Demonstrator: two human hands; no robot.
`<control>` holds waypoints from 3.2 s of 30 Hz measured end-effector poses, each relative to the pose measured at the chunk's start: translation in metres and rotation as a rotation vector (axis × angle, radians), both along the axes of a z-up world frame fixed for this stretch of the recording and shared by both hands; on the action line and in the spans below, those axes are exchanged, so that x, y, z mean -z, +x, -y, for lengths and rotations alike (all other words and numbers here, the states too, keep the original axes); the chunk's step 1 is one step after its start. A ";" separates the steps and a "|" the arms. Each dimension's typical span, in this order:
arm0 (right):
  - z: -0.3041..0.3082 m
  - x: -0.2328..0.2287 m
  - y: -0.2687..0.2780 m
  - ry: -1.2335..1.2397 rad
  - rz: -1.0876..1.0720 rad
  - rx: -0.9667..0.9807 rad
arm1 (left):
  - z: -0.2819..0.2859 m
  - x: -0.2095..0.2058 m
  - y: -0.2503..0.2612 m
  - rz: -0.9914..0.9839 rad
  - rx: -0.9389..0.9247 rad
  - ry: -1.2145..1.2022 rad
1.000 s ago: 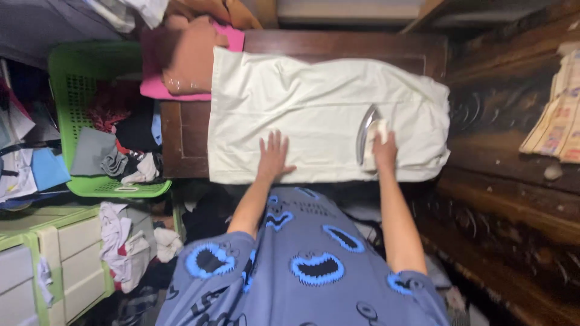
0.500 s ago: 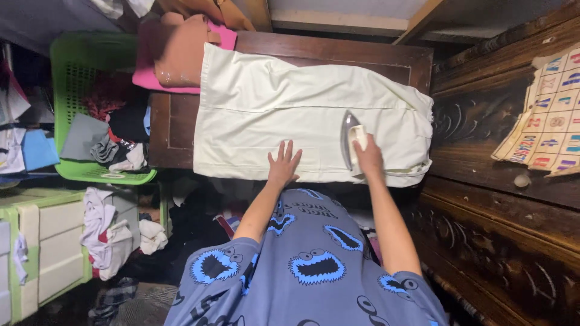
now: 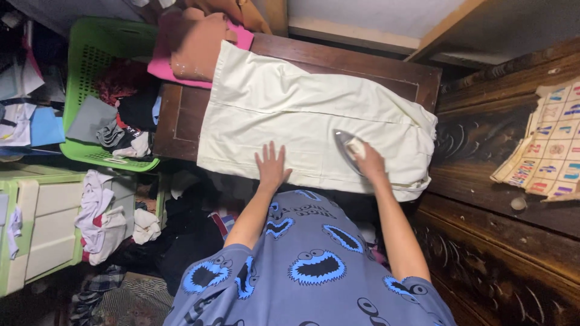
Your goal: The person is laying out and ironing a pair of white trousers on a wooden surface.
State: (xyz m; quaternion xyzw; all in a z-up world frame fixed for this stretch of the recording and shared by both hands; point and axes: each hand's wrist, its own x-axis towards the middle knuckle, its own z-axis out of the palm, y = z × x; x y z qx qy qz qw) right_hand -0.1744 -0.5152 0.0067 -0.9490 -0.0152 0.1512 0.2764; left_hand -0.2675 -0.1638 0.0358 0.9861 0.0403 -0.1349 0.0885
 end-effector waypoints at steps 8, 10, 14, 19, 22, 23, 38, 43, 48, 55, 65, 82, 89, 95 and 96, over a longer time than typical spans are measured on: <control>-0.088 -0.055 -0.001 0.000 -0.037 -0.208 | -0.027 0.013 -0.006 -0.128 -0.019 -0.059; -0.085 -0.069 -0.002 -0.025 -0.053 -0.221 | -0.030 0.007 -0.005 -0.170 -0.018 -0.044; -0.058 -0.084 -0.004 -0.235 -0.137 -0.112 | -0.042 0.003 -0.006 -0.118 0.030 -0.029; -0.031 -0.066 -0.012 -0.304 -0.207 0.033 | -0.061 0.016 -0.010 -0.050 0.111 -0.027; -0.049 -0.055 -0.014 -0.291 -0.179 0.024 | -0.079 0.012 -0.010 0.044 0.052 -0.024; -0.060 -0.054 -0.014 -0.284 -0.136 -0.018 | -0.085 0.004 -0.008 0.048 -0.009 0.008; -0.160 -0.064 0.009 -0.139 0.119 -0.230 | -0.175 -0.004 0.001 -0.142 -0.070 -0.006; -0.106 -0.051 0.003 -0.147 0.090 -0.049 | -0.194 -0.018 0.011 -0.220 -0.046 0.031; -0.094 -0.064 0.001 -0.116 -0.082 0.231 | -0.205 -0.009 0.020 -0.113 -0.034 -0.072; -0.160 -0.026 -0.017 -0.016 0.159 0.090 | -0.193 -0.020 0.090 -0.052 0.114 -0.113; -0.167 -0.041 -0.006 -0.132 0.064 0.115 | -0.159 0.014 0.140 -0.183 0.211 0.081; -0.091 -0.043 0.014 0.093 -0.055 0.340 | -0.180 -0.021 0.105 0.001 0.147 -0.198; -0.190 -0.054 0.002 -0.018 0.003 -0.123 | -0.238 -0.012 0.012 -0.078 0.101 -0.114; -0.282 -0.082 0.004 -0.025 0.066 -0.362 | -0.252 -0.008 0.007 -0.078 0.027 -0.070; -0.290 -0.078 0.001 0.025 0.139 -0.383 | -0.253 -0.012 0.005 -0.086 -0.024 -0.009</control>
